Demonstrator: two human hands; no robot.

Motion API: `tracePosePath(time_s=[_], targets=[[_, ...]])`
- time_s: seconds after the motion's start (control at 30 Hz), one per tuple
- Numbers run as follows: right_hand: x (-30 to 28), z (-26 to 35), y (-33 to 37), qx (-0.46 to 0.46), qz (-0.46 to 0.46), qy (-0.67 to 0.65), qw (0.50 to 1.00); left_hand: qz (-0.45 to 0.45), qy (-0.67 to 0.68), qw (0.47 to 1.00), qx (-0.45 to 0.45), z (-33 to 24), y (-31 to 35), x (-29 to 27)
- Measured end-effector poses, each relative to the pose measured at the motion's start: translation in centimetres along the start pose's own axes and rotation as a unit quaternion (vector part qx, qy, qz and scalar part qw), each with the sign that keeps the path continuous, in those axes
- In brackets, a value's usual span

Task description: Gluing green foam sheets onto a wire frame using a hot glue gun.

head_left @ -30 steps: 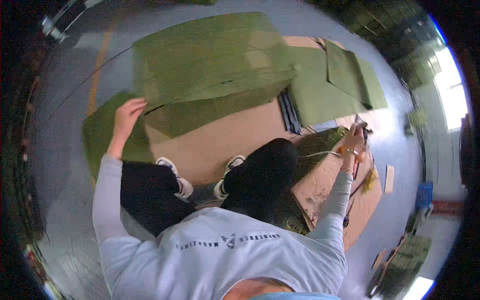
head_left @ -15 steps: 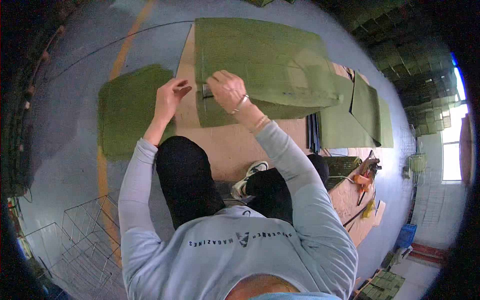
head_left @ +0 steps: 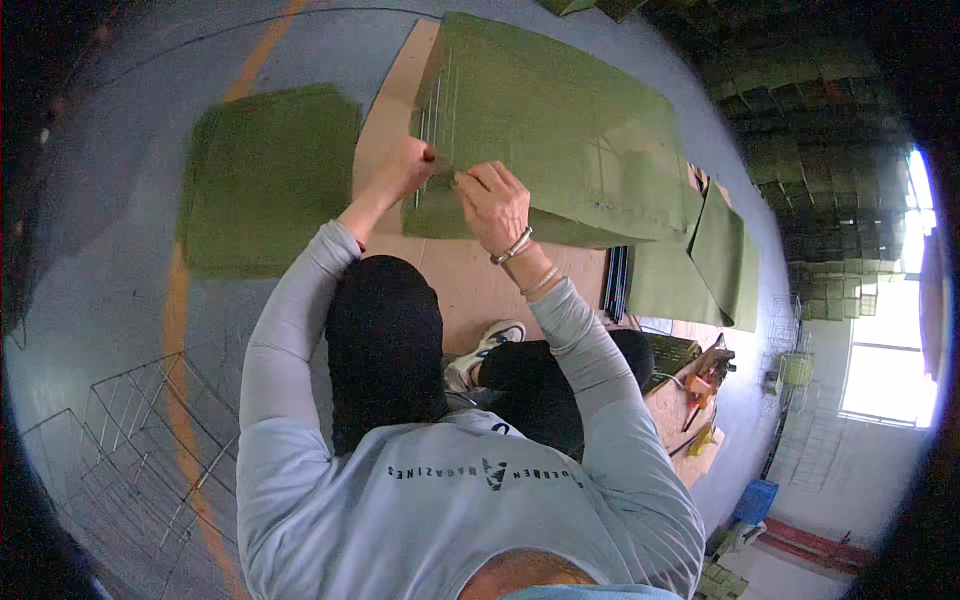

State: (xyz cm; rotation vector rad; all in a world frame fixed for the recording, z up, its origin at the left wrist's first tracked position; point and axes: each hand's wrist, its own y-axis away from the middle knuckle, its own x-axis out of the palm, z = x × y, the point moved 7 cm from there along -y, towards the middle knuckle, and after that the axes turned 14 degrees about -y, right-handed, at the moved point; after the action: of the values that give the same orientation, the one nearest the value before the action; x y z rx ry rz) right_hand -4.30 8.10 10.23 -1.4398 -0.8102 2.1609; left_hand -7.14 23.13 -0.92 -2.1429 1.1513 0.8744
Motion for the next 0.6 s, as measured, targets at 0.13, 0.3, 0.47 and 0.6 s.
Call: tracePosePath(time_s=[0.13, 0.3, 0.47, 0.6], targets=[[1.4, 0.3, 1.1, 0.009, 0.004, 0.024, 1.000, -0.042, 0.003, 0.999, -0.007, 0.8, -0.3, 0.5], [2.4, 0.5, 2.2, 0.016, -0.024, 0.018, 0.999, -0.058, 0.061, 0.996, 0.016, 1.9, -0.8, 1.7], [3.1, 0.3, 3.1, 0.022, -0.026, 0.017, 0.999, -0.025, 0.127, 0.991, -0.025, 2.6, -0.6, 2.5], [3.7, 0.2, 3.4, 0.016, -0.018, 0.022, 0.999, 0.050, 0.222, 0.970, -0.088, 3.3, -0.4, 3.7]])
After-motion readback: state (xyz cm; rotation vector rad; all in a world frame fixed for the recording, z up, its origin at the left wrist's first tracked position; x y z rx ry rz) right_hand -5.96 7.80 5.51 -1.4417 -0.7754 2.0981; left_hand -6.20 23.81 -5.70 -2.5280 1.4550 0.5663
